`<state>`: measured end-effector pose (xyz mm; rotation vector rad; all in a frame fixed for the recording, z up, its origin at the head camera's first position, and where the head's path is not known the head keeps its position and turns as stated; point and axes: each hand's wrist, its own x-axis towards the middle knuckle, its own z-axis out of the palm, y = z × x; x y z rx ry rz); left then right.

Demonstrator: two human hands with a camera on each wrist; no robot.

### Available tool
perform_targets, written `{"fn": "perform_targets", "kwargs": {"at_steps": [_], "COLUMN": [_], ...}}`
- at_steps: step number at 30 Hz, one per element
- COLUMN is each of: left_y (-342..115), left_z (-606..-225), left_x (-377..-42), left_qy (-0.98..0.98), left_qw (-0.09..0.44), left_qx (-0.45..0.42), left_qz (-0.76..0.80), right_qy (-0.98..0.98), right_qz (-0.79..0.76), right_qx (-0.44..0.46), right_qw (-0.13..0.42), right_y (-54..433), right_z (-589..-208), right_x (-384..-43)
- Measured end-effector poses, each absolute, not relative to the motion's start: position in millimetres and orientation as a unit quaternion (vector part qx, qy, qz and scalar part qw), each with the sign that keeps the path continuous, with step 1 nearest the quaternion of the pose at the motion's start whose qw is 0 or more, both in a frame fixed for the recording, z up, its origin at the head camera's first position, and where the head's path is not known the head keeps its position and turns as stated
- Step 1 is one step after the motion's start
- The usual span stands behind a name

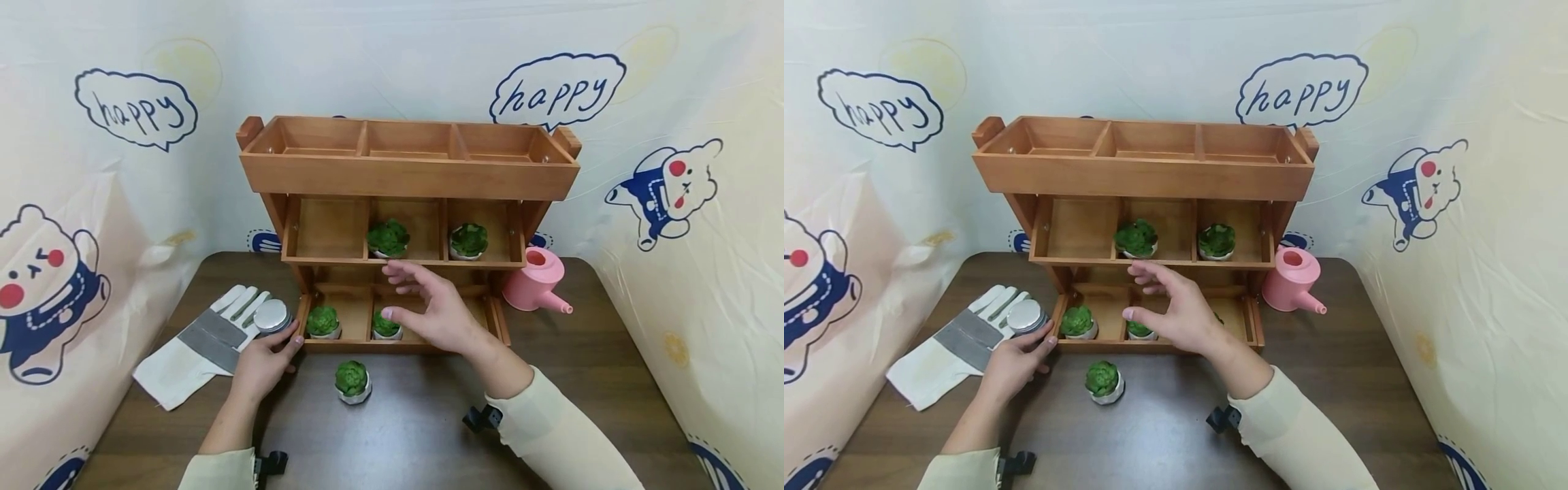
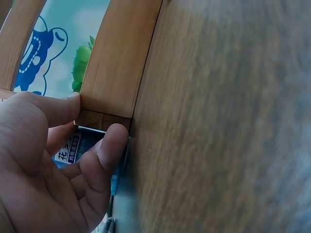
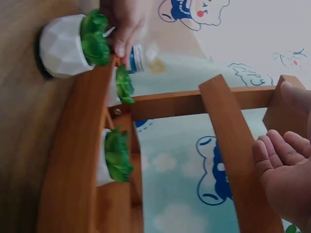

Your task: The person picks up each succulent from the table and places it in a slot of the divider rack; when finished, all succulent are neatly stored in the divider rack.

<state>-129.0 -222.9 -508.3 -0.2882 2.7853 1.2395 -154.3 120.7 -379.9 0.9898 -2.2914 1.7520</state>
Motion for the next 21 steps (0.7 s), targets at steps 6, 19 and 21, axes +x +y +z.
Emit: {"fn": "perform_targets", "kwargs": {"at_steps": [6, 19, 21], "left_y": [-223, -222, -222], "left_z": [-509, -505, -504], "left_x": [-128, -127, -127], "left_qy": [0.909, 0.910, 0.910], "left_qw": [0.041, 0.042, 0.043], "left_qx": [-0.097, -0.100, -0.100], "left_qz": [0.404, 0.400, 0.399], "right_qy": [-0.749, -0.755, -0.761], "right_qz": [0.577, 0.563, 0.557], "right_qx": [0.326, 0.333, 0.327], "right_qw": [0.020, -0.051, -0.069], "right_y": [117, 107, 106], "right_z": [-396, -430, -435], "right_x": [-149, -144, -143]}}
